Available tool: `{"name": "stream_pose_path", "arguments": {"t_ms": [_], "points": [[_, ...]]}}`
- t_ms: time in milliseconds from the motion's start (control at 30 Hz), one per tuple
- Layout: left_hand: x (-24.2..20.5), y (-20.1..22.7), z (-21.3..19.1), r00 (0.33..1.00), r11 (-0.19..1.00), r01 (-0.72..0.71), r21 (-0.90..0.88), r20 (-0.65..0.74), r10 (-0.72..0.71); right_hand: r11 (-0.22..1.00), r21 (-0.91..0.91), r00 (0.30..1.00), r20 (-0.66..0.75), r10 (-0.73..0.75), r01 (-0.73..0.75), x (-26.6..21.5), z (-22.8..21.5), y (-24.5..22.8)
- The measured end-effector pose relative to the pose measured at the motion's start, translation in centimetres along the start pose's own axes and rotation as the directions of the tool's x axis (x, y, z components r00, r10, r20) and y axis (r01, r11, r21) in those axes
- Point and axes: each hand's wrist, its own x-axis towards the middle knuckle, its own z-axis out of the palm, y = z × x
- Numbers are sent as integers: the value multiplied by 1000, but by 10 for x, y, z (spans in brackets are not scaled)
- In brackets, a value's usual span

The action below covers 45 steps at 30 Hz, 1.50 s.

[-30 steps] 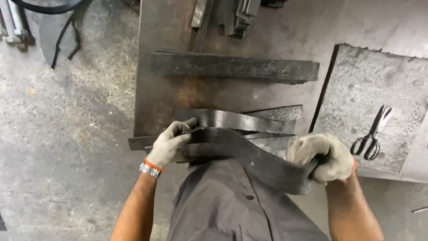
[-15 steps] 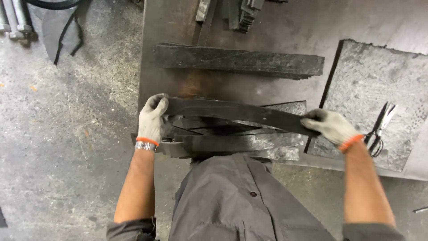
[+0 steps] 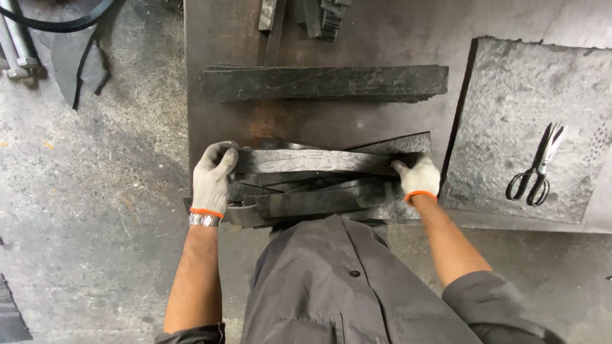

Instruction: The person uses shears to cut strips from a large sheet of black rubber material on a metal workbench. After cutting several strips, the person stacks them neatly on the table.

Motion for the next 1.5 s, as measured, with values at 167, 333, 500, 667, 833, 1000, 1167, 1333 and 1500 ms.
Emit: {"name": "stream_pose_path", "arguments": {"t_ms": [167,333,500,667,833,1000,1167,1333,1500], "points": [[-6,2,3,998,999,35,17,-56,-34,990,-116,992,-100,72,-84,-7,28,-4],[6,-25,-11,995,995,-55,86,-74,61,910,115,892,279,355,-398,-16,-33,-45],[-1,-7,3,966,860,-114,497,-148,213,972,194,930,364,56,-134,-18,-64,-31],[-31,27,39,770,144,-249,958,106,629,887,462,919,350,-182,0,-90,-170,-80],[-84,95,124,388,285,-921,264,678,624,287,920,652,47,-756,266,-137,-267,-81],[-62,55,134,467,353,-884,305,558,686,-77,900,475,-298,-828,430,-209,-338,-141],[-86,83,144,609,432,-792,432,619,496,-79,919,548,-298,-782,386,-245,-394,-169],[-112,119,180,484,587,-803,98,683,547,-91,936,621,-296,-725,340,-238,-426,-158],[-95,116,191,396,609,-793,-31,734,552,-100,962,684,-252,-685,254,-187,-415,-110]]}}
